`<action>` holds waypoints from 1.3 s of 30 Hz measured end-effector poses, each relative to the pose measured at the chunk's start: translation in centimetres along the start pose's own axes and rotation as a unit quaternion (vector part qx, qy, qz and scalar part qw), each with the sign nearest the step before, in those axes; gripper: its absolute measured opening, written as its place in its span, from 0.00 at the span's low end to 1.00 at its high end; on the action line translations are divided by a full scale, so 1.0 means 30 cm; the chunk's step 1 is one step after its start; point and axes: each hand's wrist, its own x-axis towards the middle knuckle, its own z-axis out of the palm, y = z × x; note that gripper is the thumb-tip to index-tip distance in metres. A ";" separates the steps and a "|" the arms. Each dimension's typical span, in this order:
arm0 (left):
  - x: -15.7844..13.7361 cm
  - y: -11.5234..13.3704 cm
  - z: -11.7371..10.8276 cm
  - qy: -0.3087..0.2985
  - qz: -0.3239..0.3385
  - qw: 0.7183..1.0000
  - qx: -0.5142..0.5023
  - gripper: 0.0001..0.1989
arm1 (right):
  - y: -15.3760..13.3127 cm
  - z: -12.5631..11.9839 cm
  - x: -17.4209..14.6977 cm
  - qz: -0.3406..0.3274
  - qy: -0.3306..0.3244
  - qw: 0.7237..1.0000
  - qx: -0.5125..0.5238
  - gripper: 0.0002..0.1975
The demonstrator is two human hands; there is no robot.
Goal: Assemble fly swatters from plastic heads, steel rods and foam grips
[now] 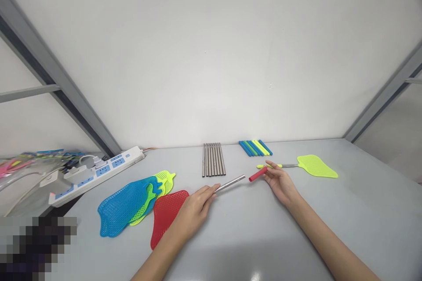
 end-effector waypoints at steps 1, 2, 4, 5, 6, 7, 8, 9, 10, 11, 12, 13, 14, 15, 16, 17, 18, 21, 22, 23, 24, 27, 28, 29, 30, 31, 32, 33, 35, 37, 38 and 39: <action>-0.001 0.001 0.001 -0.001 -0.002 1.000 0.001 0.18 | 0.001 0.001 0.000 0.000 0.000 1.000 0.001 0.13; -0.002 0.002 0.002 -0.002 -0.004 1.000 0.002 0.18 | 0.001 0.002 -0.001 0.000 -0.001 1.000 0.003 0.12; -0.002 0.003 0.004 -0.006 -0.006 1.000 0.005 0.18 | 0.002 0.005 -0.003 0.001 -0.004 1.000 0.006 0.12; -0.002 0.003 0.006 -0.008 -0.006 1.000 0.006 0.18 | 0.002 0.008 -0.004 0.002 -0.004 1.000 0.005 0.12; -0.001 0.004 0.008 -0.011 -0.006 1.000 0.006 0.18 | 0.002 0.010 -0.005 0.001 -0.003 1.000 0.002 0.11; -0.001 0.005 0.009 -0.014 -0.005 1.000 0.006 0.18 | 0.003 0.012 -0.006 0.000 -0.003 1.000 -0.002 0.11; 0.000 0.006 0.010 -0.017 -0.003 1.000 0.006 0.18 | 0.004 0.014 -0.007 -0.002 -0.004 1.000 -0.005 0.11; 0.000 0.007 0.011 -0.019 -0.001 1.000 0.006 0.18 | 0.005 0.015 -0.008 -0.004 -0.005 1.000 -0.008 0.11; 0.000 0.009 0.012 -0.021 0.000 1.000 0.007 0.18 | 0.006 0.016 -0.009 -0.007 -0.007 1.000 -0.011 0.11; 0.001 0.010 0.012 -0.022 0.000 1.000 0.007 0.18 | 0.006 0.016 -0.010 -0.008 -0.009 1.000 -0.013 0.10; 0.001 0.012 0.013 -0.023 0.000 1.000 0.007 0.18 | 0.007 0.016 -0.011 -0.009 -0.012 1.000 -0.015 0.10; 0.000 0.013 0.013 -0.023 -0.001 1.000 0.006 0.18 | 0.007 0.016 -0.012 -0.008 -0.015 1.000 -0.016 0.10; 0.000 0.015 0.013 -0.024 -0.002 1.000 0.006 0.18 | 0.008 0.016 -0.013 -0.007 -0.017 1.000 -0.015 0.10; 0.000 0.016 0.014 -0.025 -0.003 1.000 0.005 0.18 | 0.008 0.015 -0.013 -0.005 -0.019 1.000 -0.013 0.10; 0.000 0.017 0.014 -0.026 -0.003 1.000 0.005 0.18 | 0.008 0.015 -0.013 -0.003 -0.021 1.000 -0.009 0.10; 0.000 0.017 0.014 -0.028 -0.004 1.000 0.004 0.18 | 0.008 0.015 -0.012 -0.002 -0.021 1.000 -0.005 0.09; 0.000 0.017 0.015 -0.029 -0.005 1.000 0.004 0.18 | 0.008 0.015 -0.012 -0.001 -0.021 1.000 -0.003 0.09; 0.000 0.014 0.015 -0.032 -0.009 0.999 0.003 0.18 | 0.008 0.016 -0.010 -0.003 -0.016 1.000 -0.003 0.09; 0.000 0.012 0.015 -0.032 -0.009 0.999 0.003 0.18 | 0.008 0.017 -0.010 -0.004 -0.015 1.000 -0.006 0.09; 0.000 0.011 0.015 -0.030 -0.010 0.999 0.004 0.18 | 0.007 0.017 -0.010 -0.005 -0.015 1.000 -0.010 0.09; 0.000 0.009 0.016 -0.029 -0.012 1.000 0.005 0.18 | 0.007 0.017 -0.011 -0.006 -0.015 1.000 -0.014 0.09; 0.000 0.004 0.017 -0.028 -0.017 0.999 0.012 0.18 | 0.005 0.017 -0.013 -0.004 -0.015 1.000 -0.019 0.09; 0.000 0.002 0.017 -0.029 -0.019 0.999 0.014 0.18 | 0.004 0.017 -0.014 -0.002 -0.016 1.000 -0.018 0.09; 0.000 0.001 0.018 -0.029 -0.020 0.999 0.014 0.18 | 0.003 0.018 -0.015 -0.001 -0.016 1.000 -0.017 0.09; 0.001 0.001 0.018 -0.028 -0.020 0.999 0.014 0.18 | 0.002 0.018 -0.016 -0.001 -0.016 1.000 -0.018 0.09; 0.001 0.000 0.019 -0.027 -0.020 0.999 0.013 0.18 | 0.002 0.019 -0.017 -0.001 -0.016 1.000 -0.019 0.09; 0.002 0.000 0.019 -0.026 -0.021 0.999 0.011 0.18 | 0.001 0.020 -0.017 -0.003 -0.015 1.000 -0.022 0.09; 0.003 0.000 0.019 -0.026 -0.021 0.999 0.010 0.18 | 0.001 0.020 -0.018 -0.005 -0.015 1.000 -0.025 0.09; 0.004 0.000 0.018 -0.026 -0.022 0.999 0.007 0.18 | 0.000 0.021 -0.018 -0.006 -0.015 0.999 -0.028 0.10; 0.005 0.002 0.016 -0.027 -0.023 0.999 0.004 0.18 | 0.000 0.023 -0.019 -0.006 -0.016 0.999 -0.032 0.10; 0.005 0.003 0.015 -0.027 -0.023 0.999 0.003 0.18 | 0.001 0.024 -0.019 -0.007 -0.018 0.999 -0.035 0.10; 0.005 0.004 0.014 -0.027 -0.024 0.999 0.002 0.17 | 0.001 0.025 -0.020 -0.008 -0.021 0.999 -0.038 0.10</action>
